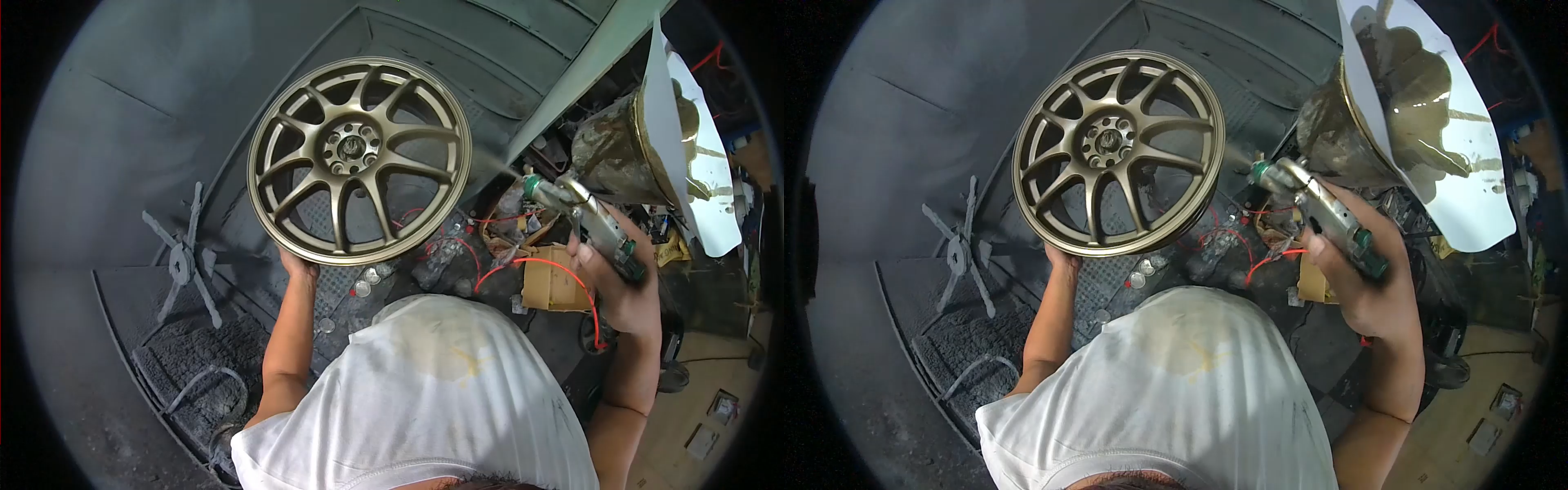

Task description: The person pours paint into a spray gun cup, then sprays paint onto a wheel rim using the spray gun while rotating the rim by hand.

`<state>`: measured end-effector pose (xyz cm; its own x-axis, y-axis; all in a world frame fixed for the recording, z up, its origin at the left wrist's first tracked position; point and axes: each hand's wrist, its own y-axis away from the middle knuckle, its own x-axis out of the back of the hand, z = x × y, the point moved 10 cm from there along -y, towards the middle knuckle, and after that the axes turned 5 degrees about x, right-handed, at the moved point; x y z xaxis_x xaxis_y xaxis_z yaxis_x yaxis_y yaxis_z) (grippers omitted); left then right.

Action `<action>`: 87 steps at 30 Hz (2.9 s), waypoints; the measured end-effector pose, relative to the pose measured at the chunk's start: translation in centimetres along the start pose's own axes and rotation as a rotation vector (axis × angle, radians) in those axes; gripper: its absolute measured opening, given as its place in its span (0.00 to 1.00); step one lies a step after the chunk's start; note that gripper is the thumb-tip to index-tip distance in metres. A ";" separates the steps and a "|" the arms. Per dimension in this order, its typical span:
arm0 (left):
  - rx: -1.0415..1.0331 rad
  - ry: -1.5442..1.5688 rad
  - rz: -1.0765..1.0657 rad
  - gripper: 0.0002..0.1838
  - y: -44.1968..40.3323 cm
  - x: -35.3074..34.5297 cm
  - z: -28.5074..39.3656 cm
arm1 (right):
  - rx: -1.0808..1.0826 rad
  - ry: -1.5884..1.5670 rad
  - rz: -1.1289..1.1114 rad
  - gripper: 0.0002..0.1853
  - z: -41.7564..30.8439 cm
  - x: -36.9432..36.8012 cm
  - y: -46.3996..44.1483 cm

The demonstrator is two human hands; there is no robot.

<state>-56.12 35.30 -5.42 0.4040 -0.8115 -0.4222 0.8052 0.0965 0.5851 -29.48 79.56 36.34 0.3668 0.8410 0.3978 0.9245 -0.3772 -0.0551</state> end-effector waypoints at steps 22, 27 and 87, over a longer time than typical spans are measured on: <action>0.154 -0.179 -0.083 0.30 -1.9 3.3 -1.2 | -0.067 -0.021 0.036 0.27 -1.7 -2.0 2.9; 0.001 0.073 -0.091 0.33 -2.2 3.0 2.9 | 0.053 0.092 0.180 0.24 -1.0 0.1 3.5; 0.192 0.087 0.056 0.16 6.6 4.0 -14.1 | -0.164 -0.106 -0.295 0.37 0.7 -3.4 7.0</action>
<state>-43.13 40.82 -13.01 0.4886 -0.7542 -0.4387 0.6860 0.0214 0.7272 -24.17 74.36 33.98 0.1030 0.9553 0.2772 0.9664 -0.1621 0.1996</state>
